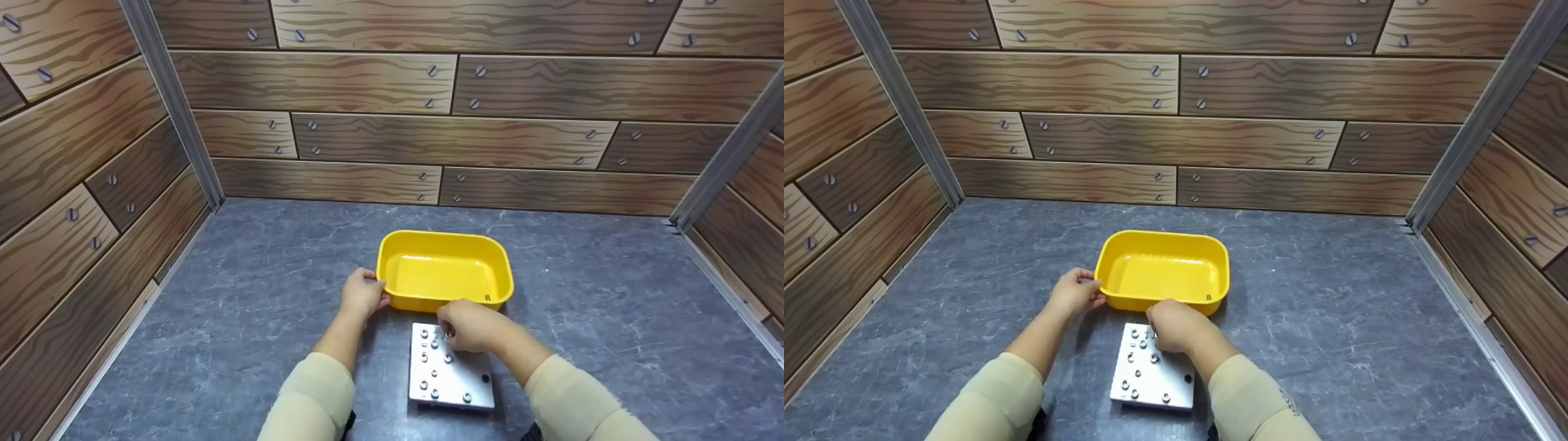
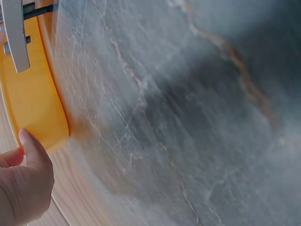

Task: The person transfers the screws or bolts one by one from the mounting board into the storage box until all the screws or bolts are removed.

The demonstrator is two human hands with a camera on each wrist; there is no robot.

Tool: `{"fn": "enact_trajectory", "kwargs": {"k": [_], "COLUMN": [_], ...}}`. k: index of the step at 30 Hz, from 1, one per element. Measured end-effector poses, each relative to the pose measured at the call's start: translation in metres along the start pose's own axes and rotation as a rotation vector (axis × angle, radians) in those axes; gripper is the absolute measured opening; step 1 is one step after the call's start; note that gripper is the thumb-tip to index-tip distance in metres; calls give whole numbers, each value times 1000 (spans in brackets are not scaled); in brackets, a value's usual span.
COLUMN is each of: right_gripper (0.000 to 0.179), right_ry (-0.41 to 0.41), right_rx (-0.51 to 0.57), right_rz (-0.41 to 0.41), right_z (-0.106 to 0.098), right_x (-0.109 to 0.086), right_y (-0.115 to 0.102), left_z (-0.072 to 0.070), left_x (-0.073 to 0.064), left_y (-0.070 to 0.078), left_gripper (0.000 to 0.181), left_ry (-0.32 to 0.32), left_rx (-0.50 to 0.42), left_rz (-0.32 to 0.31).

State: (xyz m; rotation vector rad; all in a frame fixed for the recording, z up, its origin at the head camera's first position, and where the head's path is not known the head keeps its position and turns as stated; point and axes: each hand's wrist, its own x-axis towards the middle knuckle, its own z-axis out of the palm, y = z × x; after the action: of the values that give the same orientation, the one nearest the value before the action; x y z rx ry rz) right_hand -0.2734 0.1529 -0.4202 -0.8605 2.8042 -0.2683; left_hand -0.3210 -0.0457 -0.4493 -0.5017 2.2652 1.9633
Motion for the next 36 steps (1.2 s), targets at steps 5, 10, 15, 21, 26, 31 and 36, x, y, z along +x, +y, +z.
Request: {"fn": "enact_trajectory", "kwargs": {"k": [5,10,15,21,26,31,36], "right_gripper": [14,16,18,16,10,10,10], "right_ry": [7,17,24,14,39,73,68], "right_rx": [-6,-7,7,49,77,75,107], "right_rz": [-26,-36,-46,-34,-28,-44,-27], "right_z": [0,-1,-2,-4,-9,-13,-17], "right_x": [0,-1,-1,-1,-3,-4,-5], "right_y": [1,0,0,-1,1,4,7], "left_z": [0,0,0,0,-1,0,0], "left_x": [0,1,1,1,0,1,0], "left_y": [0,-1,-1,-1,-2,-2,-3], "left_gripper": [19,20,21,20,19,19,20], "left_ry": [-8,-9,-5,-9,-10,-8,-11], "left_rx": [0,-4,-10,-13,-19,-23,-19], "left_rz": [9,14,13,10,14,18,20]}}
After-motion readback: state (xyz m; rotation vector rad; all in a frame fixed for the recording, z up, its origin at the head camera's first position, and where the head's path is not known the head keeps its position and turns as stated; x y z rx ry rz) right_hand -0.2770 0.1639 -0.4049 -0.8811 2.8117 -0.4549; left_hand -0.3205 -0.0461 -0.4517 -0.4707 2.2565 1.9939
